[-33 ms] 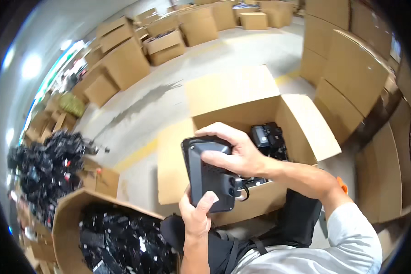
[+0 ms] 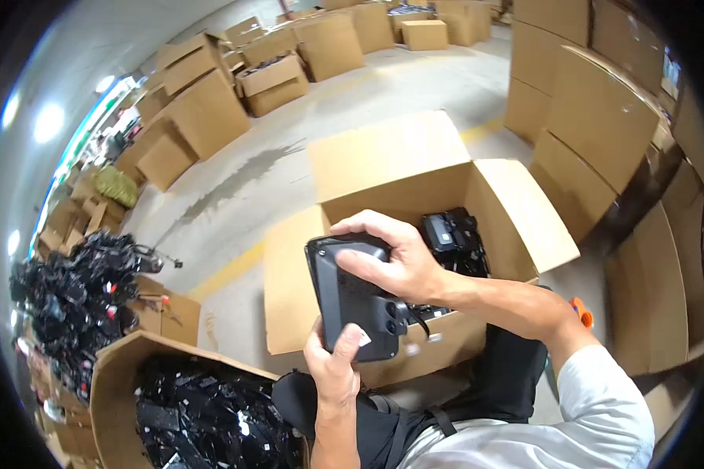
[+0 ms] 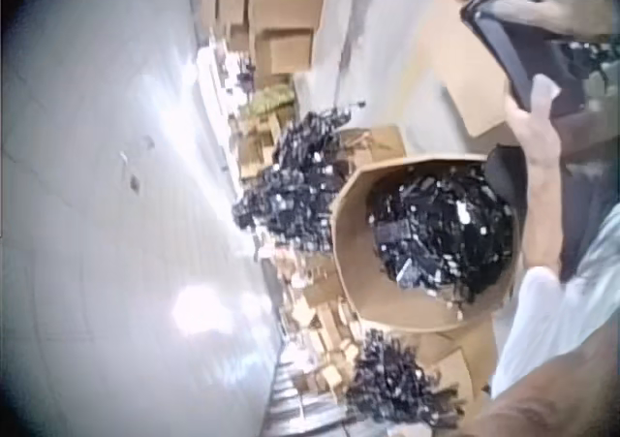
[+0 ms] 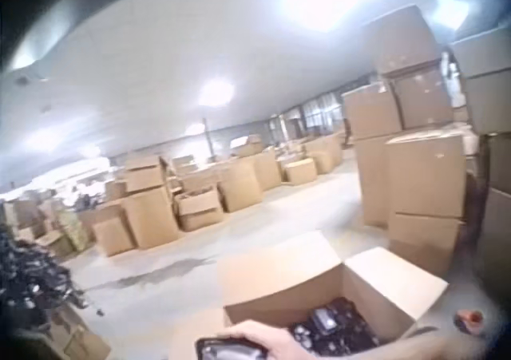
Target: The person sits on the floor between two large cardboard boxes and repeatedly picks up black electronic devices from the left box. They briefly turn each device over in their hands and then place it into the right box. The process is repeated continuously for many identical items.
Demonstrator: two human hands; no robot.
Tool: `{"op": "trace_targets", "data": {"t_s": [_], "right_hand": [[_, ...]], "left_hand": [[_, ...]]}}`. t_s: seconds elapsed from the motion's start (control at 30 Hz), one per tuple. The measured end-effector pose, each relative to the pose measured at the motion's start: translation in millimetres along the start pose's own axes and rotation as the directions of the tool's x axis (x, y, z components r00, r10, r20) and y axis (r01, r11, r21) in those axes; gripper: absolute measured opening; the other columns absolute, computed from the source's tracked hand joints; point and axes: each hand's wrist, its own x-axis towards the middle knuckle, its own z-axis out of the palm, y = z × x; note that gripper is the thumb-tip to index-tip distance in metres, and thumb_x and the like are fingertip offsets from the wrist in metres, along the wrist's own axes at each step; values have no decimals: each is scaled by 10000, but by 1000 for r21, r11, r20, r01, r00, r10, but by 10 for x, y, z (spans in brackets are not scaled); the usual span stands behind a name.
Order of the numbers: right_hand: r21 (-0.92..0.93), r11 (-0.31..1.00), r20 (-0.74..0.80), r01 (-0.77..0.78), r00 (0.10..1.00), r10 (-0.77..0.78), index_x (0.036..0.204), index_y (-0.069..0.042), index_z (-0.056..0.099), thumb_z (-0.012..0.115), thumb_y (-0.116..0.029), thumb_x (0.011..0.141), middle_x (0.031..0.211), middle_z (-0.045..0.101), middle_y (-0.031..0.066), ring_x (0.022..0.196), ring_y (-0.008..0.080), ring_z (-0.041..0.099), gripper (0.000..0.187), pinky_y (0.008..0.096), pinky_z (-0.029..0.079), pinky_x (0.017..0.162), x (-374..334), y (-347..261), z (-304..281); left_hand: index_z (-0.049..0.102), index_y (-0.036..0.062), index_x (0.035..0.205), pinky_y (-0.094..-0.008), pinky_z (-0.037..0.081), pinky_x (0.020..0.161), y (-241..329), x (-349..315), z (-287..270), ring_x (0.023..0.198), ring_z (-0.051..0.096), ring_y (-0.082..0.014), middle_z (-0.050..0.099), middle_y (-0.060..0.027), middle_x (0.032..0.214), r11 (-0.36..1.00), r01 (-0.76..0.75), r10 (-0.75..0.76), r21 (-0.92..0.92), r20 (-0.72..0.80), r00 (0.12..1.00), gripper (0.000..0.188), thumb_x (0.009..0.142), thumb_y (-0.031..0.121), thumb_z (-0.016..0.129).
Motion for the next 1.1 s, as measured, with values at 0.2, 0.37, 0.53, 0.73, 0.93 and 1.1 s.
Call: {"op": "trace_targets", "data": {"t_s": [0.2,0.37,0.53,0.73,0.93,1.1], "right_hand": [[-50,990,4,-133,991,133,1214,10,620,624,-361,1035,1077,673,91,1000,114,607,412,313,509,882,231,425,-593],[122,808,482,-576,746,459,1299,5,503,721,-443,965,1048,623,87,839,107,642,600,272,544,702,219,914,-1230],[-231,685,286,-691,624,727,1192,17,697,709,-105,835,751,654,33,539,85,569,377,233,481,494,64,1711,-2177],[-968,246,132,-47,740,660,851,-10,766,693,-91,757,901,749,238,879,370,750,144,472,603,771,-269,2908,-2362],[-932,251,353,263,821,448,1140,-35,692,653,-205,859,1160,662,143,1171,295,600,331,452,421,1072,-953,3830,-1820],[-971,77,221,225,739,636,1466,-29,493,651,-194,863,1522,481,157,1457,326,394,644,516,236,1242,-1256,4288,-1738]], "left_hand": [[562,-55,1283,-320,561,865,-164,565,398,946,657,-173,659,-106,1131,968,-12,-13,252,101,995,506,901,170,805],[552,-35,1296,-371,590,872,-178,1577,615,1006,693,-211,666,-119,1155,998,52,-57,33,181,982,442,1024,302,638],[604,13,1223,-354,575,859,-1556,2532,409,957,678,-185,685,-82,1111,931,281,-309,232,98,946,409,930,233,785],[647,94,1193,-350,559,793,-3608,2739,199,929,681,-177,708,-39,1068,743,630,-648,227,7,762,369,922,295,797],[596,83,1229,-351,575,795,-4981,2844,211,943,679,-175,709,-58,1070,791,612,-612,-3,-23,791,289,1022,272,669],[758,2,1024,-448,561,887,-4827,2867,536,1023,719,-260,762,-203,1065,535,500,-555,681,-163,816,525,1038,454,492]]}}
